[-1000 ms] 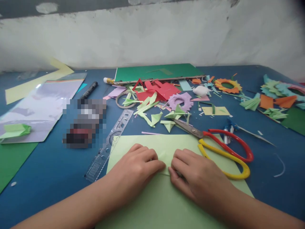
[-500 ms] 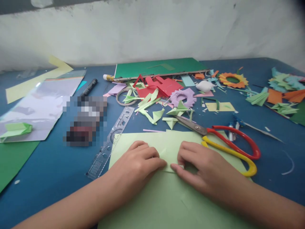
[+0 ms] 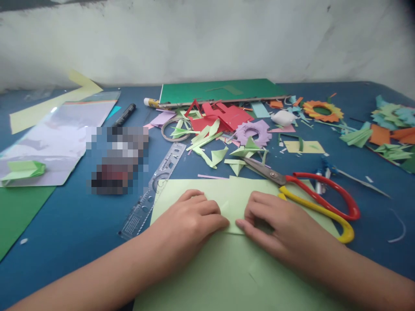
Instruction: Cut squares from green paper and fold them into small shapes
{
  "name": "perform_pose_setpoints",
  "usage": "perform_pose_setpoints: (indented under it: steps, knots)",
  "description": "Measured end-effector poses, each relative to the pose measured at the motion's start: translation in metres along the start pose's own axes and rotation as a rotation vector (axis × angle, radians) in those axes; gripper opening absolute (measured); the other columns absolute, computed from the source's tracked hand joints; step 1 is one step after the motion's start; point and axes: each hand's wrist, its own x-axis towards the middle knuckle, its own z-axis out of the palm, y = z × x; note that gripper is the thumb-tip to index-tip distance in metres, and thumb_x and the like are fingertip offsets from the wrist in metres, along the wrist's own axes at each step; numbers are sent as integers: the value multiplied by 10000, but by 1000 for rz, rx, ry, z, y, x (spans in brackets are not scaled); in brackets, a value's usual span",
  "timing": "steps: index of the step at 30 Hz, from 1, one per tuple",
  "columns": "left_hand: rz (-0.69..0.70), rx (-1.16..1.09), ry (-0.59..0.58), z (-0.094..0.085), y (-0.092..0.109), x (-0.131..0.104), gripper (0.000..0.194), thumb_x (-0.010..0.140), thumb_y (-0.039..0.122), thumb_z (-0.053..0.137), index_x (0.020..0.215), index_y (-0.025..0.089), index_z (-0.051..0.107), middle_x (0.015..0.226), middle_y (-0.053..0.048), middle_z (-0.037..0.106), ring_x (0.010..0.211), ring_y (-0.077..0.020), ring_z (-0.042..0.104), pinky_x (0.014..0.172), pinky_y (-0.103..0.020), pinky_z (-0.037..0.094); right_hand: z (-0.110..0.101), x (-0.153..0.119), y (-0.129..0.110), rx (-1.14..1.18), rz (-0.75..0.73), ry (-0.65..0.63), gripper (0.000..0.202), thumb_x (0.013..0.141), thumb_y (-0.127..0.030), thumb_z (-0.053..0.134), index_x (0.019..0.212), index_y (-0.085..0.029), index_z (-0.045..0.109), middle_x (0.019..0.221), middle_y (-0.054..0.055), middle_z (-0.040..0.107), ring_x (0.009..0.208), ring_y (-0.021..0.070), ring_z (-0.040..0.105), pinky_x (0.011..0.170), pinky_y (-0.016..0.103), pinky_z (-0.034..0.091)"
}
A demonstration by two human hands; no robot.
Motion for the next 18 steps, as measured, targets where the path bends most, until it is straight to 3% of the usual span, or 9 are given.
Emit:
perform_pose_setpoints:
  steps: [6, 10, 14, 16, 18]
  knots:
    - [-17, 42, -39, -2, 2, -1, 219, 929, 142, 383, 974, 167, 596, 815, -38, 569, 768, -170, 503, 756, -297, 378, -1, 1, -1, 34, 33, -5, 194, 819, -139, 521, 635, -176, 472, 651, -9, 496, 614, 127, 484, 553, 237, 338]
    - [111, 157, -81, -6, 10, -1, 288, 948, 132, 295, 1025, 115, 572, 896, -84, 568, 792, -190, 493, 737, -310, 409, -1, 1, -1, 43, 47, 14, 202, 799, -146, 549, 624, -180, 454, 639, -15, 497, 602, 123, 481, 541, 232, 341]
    - [189, 242, -155, -10, 16, 0, 262, 935, 115, 317, 1017, 80, 563, 847, -88, 568, 750, -192, 481, 707, -315, 430, -6, 1, 1, 65, 89, 78, 122, 777, -144, 560, 704, -190, 474, 618, -31, 478, 537, 111, 451, 480, 219, 339]
    - [188, 269, -165, -9, 17, 0, 244, 924, 109, 338, 1013, 77, 563, 847, -83, 563, 741, -193, 475, 696, -322, 433, -8, -1, 3, 109, 60, 127, 55, 808, -147, 521, 779, -190, 502, 641, -25, 491, 520, 105, 453, 465, 214, 354]
    - [193, 290, -165, -8, 18, -1, 232, 915, 107, 355, 1019, 72, 560, 851, -79, 558, 746, -196, 473, 693, -331, 434, -10, -5, 3, 97, -73, 173, 61, 842, -153, 484, 845, -184, 537, 697, 1, 530, 562, 113, 491, 497, 221, 384]
